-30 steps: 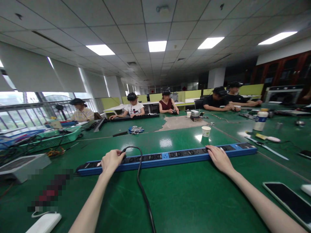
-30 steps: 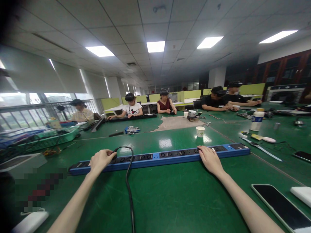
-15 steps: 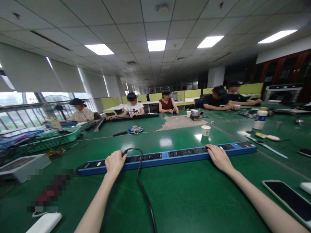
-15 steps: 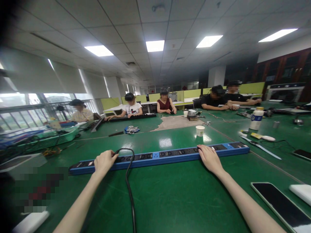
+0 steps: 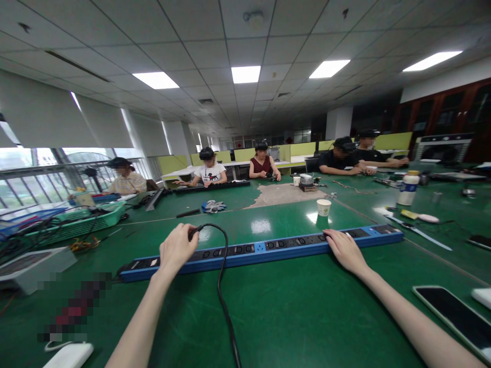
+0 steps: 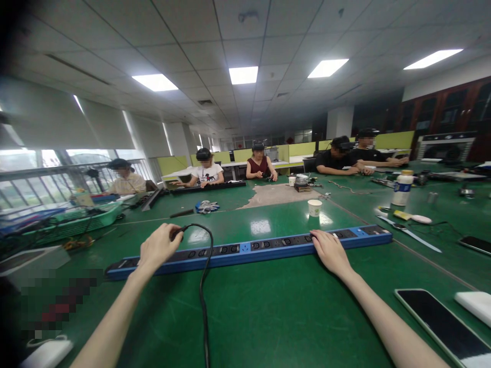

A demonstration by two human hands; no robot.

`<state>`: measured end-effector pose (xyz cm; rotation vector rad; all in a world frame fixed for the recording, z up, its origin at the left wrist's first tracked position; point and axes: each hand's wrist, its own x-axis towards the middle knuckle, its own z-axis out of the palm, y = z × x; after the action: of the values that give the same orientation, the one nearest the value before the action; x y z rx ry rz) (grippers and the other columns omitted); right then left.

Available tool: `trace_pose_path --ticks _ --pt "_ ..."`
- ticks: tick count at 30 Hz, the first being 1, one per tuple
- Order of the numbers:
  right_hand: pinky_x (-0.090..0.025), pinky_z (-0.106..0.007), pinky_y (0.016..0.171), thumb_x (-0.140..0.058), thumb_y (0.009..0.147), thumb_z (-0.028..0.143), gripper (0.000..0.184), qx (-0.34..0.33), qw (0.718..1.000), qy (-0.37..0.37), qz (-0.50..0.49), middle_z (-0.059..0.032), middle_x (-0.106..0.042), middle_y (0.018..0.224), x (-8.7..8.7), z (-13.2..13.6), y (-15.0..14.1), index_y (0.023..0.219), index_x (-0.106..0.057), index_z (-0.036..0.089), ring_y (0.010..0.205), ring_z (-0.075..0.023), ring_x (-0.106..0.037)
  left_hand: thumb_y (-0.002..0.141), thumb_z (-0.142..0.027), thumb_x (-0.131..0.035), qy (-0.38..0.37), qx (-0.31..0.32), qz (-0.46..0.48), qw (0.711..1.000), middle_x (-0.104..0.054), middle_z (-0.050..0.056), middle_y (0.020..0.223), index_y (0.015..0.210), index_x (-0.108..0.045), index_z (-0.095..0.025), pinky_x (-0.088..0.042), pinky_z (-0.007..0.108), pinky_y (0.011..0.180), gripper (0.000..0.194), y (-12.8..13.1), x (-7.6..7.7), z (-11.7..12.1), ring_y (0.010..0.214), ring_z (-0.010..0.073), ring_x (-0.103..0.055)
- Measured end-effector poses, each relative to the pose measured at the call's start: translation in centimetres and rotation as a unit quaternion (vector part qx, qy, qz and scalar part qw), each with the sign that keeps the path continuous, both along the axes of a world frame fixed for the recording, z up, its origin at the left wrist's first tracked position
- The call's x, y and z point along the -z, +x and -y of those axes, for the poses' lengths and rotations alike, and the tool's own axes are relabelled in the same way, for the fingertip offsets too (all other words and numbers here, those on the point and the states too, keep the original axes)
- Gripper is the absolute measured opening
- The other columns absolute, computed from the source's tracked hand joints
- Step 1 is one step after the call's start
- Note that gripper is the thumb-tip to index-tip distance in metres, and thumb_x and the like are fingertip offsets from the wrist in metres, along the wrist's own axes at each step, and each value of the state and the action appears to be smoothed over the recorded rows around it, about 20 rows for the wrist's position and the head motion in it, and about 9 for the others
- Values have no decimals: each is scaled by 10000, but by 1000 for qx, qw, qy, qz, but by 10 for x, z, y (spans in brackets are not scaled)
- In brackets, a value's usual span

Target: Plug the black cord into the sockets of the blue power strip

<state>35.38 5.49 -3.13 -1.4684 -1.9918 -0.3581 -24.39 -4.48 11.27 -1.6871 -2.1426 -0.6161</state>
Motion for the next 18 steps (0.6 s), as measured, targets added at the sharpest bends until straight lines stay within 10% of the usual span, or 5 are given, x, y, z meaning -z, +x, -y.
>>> trace_pose_path --ticks 11,18 --pt "-399 -480 1114 -260 1041 484 523 -1 1000 -2 -6 -47 -637 1425 -3 2 -1 1395 -606 312 1326 -245 -561 915 -340 -575 -83 85 8 993 -728 36 1127 1269 -695 -366 -484 310 862 374 29 -28 19 1087 263 -666" --pt "-395 -480 1117 -257 1044 490 524 2 1000 -6 -8 -44 -631 1432 -2 2 -1 1397 -602 316 1324 -244 -560 987 -343 -385 -128 104 306 938 -780 31 822 1231 -665 -246 -532 262 676 384 32 -12 2 730 198 -742"
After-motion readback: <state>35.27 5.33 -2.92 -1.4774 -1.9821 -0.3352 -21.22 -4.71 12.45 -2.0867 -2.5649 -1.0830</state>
